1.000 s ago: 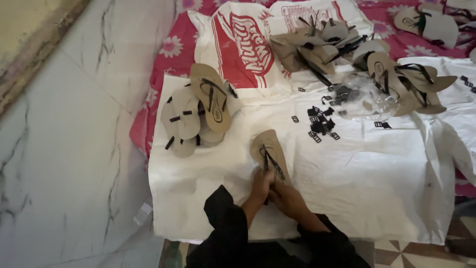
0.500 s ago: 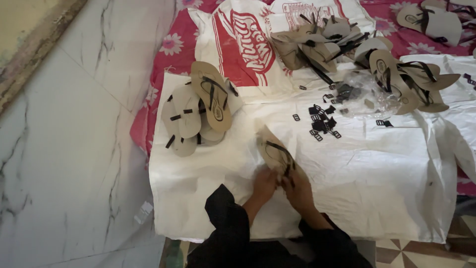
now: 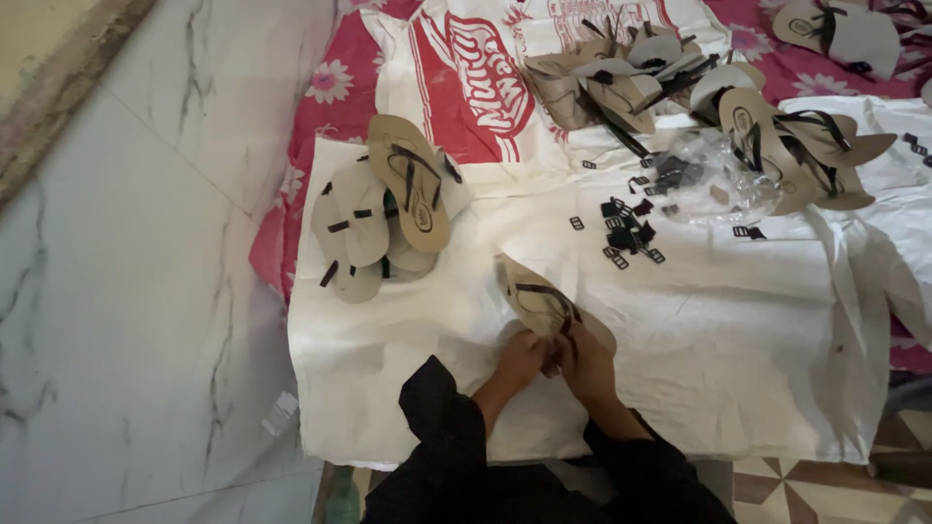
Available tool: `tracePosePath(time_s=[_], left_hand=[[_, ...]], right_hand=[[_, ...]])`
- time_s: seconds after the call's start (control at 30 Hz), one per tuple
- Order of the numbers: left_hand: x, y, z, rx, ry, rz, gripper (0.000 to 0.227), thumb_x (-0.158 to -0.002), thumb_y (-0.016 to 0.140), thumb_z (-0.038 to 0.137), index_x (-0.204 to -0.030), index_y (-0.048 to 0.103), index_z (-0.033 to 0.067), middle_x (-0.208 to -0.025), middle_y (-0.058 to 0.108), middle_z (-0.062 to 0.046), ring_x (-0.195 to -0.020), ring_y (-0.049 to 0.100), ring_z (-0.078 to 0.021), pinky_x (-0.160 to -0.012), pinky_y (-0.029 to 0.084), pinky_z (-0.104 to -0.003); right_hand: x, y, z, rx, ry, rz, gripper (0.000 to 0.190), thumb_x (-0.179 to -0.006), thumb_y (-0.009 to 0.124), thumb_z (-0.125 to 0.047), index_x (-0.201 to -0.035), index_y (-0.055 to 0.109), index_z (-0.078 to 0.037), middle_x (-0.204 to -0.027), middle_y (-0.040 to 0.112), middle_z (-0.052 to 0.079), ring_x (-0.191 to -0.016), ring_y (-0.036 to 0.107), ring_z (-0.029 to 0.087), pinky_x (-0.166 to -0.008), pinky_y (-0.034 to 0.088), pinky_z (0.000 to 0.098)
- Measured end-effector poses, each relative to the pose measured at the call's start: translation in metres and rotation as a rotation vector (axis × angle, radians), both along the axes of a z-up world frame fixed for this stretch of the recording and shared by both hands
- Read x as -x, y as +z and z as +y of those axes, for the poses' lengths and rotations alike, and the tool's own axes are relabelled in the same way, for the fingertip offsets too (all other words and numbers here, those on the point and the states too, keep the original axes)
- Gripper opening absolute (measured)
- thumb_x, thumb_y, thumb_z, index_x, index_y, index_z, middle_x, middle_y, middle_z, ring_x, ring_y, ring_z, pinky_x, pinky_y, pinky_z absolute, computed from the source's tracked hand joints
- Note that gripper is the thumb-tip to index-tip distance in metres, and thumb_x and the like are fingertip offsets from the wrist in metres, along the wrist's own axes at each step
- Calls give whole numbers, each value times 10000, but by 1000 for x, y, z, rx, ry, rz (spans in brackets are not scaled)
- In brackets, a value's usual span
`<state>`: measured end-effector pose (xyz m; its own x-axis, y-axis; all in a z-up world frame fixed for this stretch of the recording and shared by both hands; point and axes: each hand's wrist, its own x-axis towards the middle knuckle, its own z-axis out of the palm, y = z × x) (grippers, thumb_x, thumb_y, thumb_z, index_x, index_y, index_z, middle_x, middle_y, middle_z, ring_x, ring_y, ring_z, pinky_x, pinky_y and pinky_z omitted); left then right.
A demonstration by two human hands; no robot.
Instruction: Attaching straps and buckles to sandal soles.
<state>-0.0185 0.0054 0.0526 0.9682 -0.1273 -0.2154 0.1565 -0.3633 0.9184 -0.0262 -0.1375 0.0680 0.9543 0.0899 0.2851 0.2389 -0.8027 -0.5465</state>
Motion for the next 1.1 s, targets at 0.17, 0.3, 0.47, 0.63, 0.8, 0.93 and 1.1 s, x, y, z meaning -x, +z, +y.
tracePosePath(time_s=[0.17, 0.3, 0.47, 0.63, 0.8, 0.93, 1.1], left_hand=[[2, 9, 0, -15, 21, -19, 462, -985, 543, 369, -914, 729, -48, -922, 715, -262, -926, 687, -466, -898, 518, -583], [7, 17, 9, 294, 91, -52, 350, -986, 562, 248, -873, 759, -19, -770, 723, -205, -666, 681, -316, -723, 569, -470], [-4, -11, 12, 538, 71, -28, 293, -997, 546, 91, -809, 697, -74, -614, 673, -217, -466, 651, -288, -487, 562, -392], [-11, -39, 10, 536, 91, -59, 332, -1034, 505, 122, -837, 679, -82, -618, 675, -221, -448, 657, -261, -450, 570, -366], [-19, -73, 6, 622, 115, -40, 280, -1014, 546, 113, -894, 622, -129, -659, 630, -235, -489, 661, -295, -437, 581, -397], [-13, -15, 14, 646, 66, -86, 225, -987, 595, 87, -856, 643, -90, -633, 648, -209, -493, 686, -287, -438, 591, -378], [-12, -28, 11, 600, 30, -155, 251, -940, 545, 44, -754, 640, -95, -581, 619, -255, -468, 656, -302, -427, 569, -368]], right_hand=[[1, 36, 8, 13, 66, 42, 282, -1049, 564, -371, -1091, 639, -102, -917, 708, 149, -919, 702, 381, -828, 549, 513], [-1, 37, 6, 96, 8, 158, 265, -1032, 561, -408, -1048, 647, -158, -917, 701, 72, -913, 710, 298, -796, 576, 450], [-5, 18, -7, 115, 64, 182, 237, -968, 635, -335, -1079, 666, -128, -932, 712, 121, -914, 708, 365, -775, 571, 514], [4, 45, 12, 152, 148, 189, 244, -973, 618, -427, -1045, 667, -199, -905, 705, 35, -942, 708, 298, -792, 580, 458], [-7, 18, -1, 214, 152, 168, 221, -914, 663, -340, -1069, 637, -184, -884, 703, 69, -906, 713, 306, -760, 589, 461], [-2, 40, -3, 25, 153, 122, 128, -959, 631, -264, -983, 673, -145, -812, 716, 101, -828, 720, 347, -721, 591, 454], [-1, 11, -7, -154, 165, 102, 133, -886, 682, -121, -999, 615, -98, -806, 720, 199, -811, 719, 453, -713, 572, 533]])
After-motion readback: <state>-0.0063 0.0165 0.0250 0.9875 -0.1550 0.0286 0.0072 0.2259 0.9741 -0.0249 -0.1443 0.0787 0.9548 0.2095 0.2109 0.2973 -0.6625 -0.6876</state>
